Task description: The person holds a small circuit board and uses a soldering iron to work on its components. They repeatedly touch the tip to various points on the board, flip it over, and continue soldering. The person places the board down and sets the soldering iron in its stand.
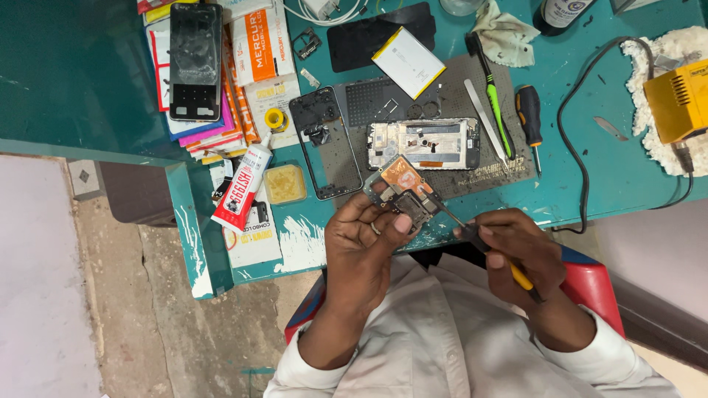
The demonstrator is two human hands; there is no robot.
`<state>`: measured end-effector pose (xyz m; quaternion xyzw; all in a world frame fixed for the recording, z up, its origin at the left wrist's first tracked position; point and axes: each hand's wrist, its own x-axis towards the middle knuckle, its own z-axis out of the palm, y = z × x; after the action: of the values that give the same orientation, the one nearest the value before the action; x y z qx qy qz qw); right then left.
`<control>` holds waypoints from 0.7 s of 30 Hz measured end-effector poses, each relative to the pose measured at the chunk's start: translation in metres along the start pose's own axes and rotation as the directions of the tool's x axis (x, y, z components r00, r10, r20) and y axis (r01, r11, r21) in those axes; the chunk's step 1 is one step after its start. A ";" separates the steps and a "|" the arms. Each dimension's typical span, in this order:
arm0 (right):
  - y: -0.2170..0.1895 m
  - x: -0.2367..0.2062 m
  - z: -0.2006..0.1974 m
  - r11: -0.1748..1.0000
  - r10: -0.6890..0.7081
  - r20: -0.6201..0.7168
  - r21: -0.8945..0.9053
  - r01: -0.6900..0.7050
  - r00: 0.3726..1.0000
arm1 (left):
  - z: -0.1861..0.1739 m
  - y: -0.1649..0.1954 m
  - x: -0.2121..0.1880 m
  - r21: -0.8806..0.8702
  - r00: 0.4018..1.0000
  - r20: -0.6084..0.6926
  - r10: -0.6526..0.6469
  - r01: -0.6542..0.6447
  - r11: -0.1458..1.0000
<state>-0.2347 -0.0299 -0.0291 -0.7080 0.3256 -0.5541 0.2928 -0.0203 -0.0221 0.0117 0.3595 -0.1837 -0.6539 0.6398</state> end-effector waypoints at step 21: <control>0.027 -0.034 -0.014 0.834 0.275 -0.147 0.528 -0.160 0.950 | -0.001 -0.009 0.015 0.179 0.995 0.073 -0.064 0.050 0.983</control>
<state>-0.2580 -0.0209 -0.0670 -0.4988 0.2762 -0.6568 0.4935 -0.0246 -0.0357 0.0016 0.3940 -0.2557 -0.6667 0.5787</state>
